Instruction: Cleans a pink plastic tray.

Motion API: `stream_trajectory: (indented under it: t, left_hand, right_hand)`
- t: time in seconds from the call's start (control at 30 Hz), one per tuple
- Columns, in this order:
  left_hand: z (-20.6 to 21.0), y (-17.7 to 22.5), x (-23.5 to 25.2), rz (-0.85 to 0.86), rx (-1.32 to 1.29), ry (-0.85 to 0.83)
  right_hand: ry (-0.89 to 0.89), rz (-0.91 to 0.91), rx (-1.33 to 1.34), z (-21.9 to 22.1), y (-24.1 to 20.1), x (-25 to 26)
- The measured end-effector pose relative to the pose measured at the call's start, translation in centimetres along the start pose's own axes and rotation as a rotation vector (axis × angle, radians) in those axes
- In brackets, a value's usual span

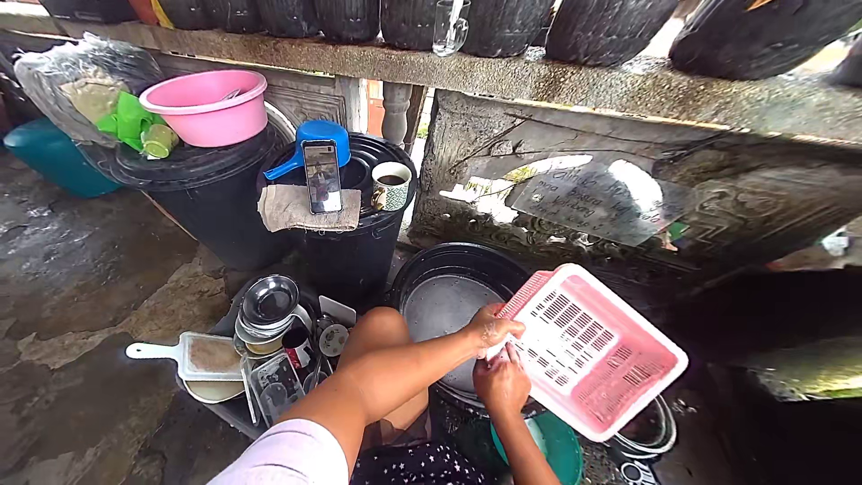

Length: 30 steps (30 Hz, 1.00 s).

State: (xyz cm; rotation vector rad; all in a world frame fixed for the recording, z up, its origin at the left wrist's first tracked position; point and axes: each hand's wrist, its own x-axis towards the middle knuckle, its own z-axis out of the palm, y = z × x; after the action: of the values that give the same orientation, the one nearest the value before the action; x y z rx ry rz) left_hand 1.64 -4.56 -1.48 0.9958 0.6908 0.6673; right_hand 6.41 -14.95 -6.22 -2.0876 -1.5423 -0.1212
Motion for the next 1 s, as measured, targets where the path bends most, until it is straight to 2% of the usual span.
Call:
stream_trajectory:
  t: [0.07, 0.1, 0.17, 0.23, 0.33, 0.4, 0.47, 0.53, 0.57, 0.63, 0.7, 0.77, 0.9, 0.93, 1.0]
  left_hand:
    - [-0.4, 1.3, -0.1, -0.011, 0.023, -0.05]
    - [-0.7, 2.2, -0.1, 0.004, 0.019, -0.066]
    - [-1.4, 4.2, 0.4, 0.033, -0.028, -0.089]
    - [-1.7, 5.4, 0.9, 0.009, -0.135, -0.087]
    - [-0.7, 5.0, 1.5, -0.091, -0.325, -0.037]
    - [1.5, 2.6, 1.4, -0.145, -0.309, -0.085]
    - [3.9, -0.3, 0.9, -0.159, -0.222, -0.063]
    - [3.9, -2.5, 1.6, -0.117, -0.182, -0.02]
    - [3.3, -2.7, 2.1, -0.096, -0.15, 0.004]
    - [1.7, -1.9, 2.6, -0.113, -0.047, -0.06]
    - [1.3, -1.1, 2.5, -0.092, 0.014, -0.159]
    - [1.9, -0.8, 2.3, -0.046, 0.003, -0.188]
    - [2.3, -0.7, 2.4, -0.034, -0.02, -0.15]
    - [1.6, -0.5, 2.3, -0.047, 0.001, -0.144]
    - [-0.1, 0.5, 1.9, -0.056, 0.058, -0.146]
  right_hand:
    - [-0.043, -0.117, -0.006, -0.1, 3.5, 0.0]
    - [-0.093, -0.111, -0.036, -0.6, 6.4, 0.0]
    - [-0.17, -0.003, -0.144, -2.4, 12.2, 0.1]
    - [-0.103, 0.064, -0.196, -4.7, 15.1, 0.6]
    - [0.07, 0.013, -0.231, -6.7, 12.9, 2.0]
    - [0.11, 0.069, -0.231, -6.5, 8.9, 2.8]
    - [0.016, 0.228, -0.139, -5.8, 4.3, 2.7]
    - [-0.145, 0.289, 0.0, -4.1, 2.0, 1.8]
    - [-0.229, 0.229, 0.016, -3.0, 2.1, 1.1]
    - [-0.347, -0.028, -0.066, -1.3, 4.6, -0.3]
    - [-0.343, -0.187, -0.178, -1.1, 7.7, -0.2]
    - [-0.269, -0.16, -0.213, -2.3, 8.3, 0.8]
    - [-0.054, -0.051, -0.045, -2.8, 2.5, 1.9]
    - [-0.067, -0.051, -0.01, -2.3, 2.1, 1.6]
    - [-0.182, -0.119, 0.03, -1.4, 4.3, 1.0]
